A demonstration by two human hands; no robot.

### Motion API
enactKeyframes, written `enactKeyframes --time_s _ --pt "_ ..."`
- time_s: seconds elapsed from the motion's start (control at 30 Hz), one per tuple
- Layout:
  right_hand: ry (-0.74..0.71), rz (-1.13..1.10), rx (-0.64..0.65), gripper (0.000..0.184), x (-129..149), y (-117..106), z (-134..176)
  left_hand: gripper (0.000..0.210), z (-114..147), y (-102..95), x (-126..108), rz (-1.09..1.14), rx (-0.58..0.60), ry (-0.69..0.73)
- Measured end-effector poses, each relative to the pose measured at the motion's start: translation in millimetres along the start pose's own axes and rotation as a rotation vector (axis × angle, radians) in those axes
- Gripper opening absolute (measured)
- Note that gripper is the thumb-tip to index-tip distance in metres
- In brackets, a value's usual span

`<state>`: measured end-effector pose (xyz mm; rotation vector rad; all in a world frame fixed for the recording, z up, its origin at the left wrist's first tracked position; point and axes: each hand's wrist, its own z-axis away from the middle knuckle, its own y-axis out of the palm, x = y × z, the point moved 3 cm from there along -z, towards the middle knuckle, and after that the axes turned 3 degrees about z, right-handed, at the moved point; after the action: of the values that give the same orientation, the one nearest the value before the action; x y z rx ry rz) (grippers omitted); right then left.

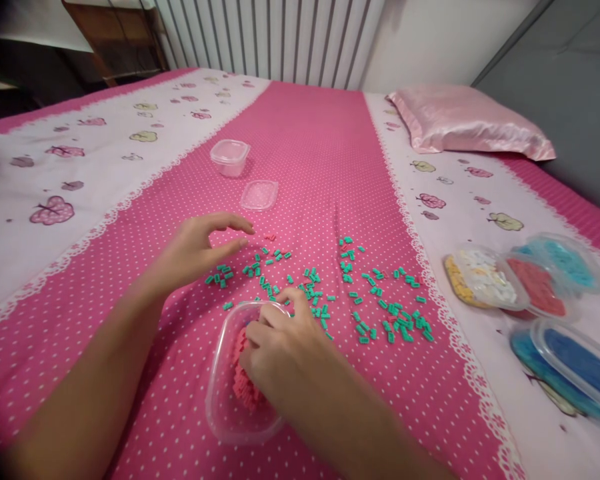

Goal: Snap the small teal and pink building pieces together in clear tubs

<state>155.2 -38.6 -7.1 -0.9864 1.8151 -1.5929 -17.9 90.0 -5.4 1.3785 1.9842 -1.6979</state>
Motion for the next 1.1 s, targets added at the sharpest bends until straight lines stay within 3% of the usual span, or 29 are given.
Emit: enactKeyframes --time_s 0.37,0.57,0.67,0.8,0.9,0.97,1.1 --pt "0.032 -0.073 0.115 0.011 -0.7 -4.8 7.5 0.019 0.3 0.2 0.7 -0.032 -0.026 0.032" --pt "0.036 0.078 0.027 0.011 1.5 5.1 2.0 0.020 0.3 -0.1 3.0 -0.070 -0.013 0.024" --pt "0.046 0.088 -0.030 0.015 1.5 9.0 -0.1 0.018 0.6 1.0 8.3 -0.165 0.055 0.007" --pt "0.039 -0.002 -0.098 0.018 -6.4 -6.2 2.0 0.012 -0.4 14.5 14.3 -0.250 0.150 0.011" --pt "0.082 -0.161 -0.166 0.016 -28.3 -20.7 5.8 0.019 -5.0 35.2 15.1 -0.298 0.157 0.024" --pt "0.217 -0.266 -0.246 0.016 -54.9 -19.2 8.6 0.026 -9.7 49.0 15.2 -0.331 0.153 0.028" --pt "0.543 -0.287 -0.433 0.016 -116.5 15.7 13.9 0.022 -17.5 62.4 18.4 -0.401 0.165 0.018"
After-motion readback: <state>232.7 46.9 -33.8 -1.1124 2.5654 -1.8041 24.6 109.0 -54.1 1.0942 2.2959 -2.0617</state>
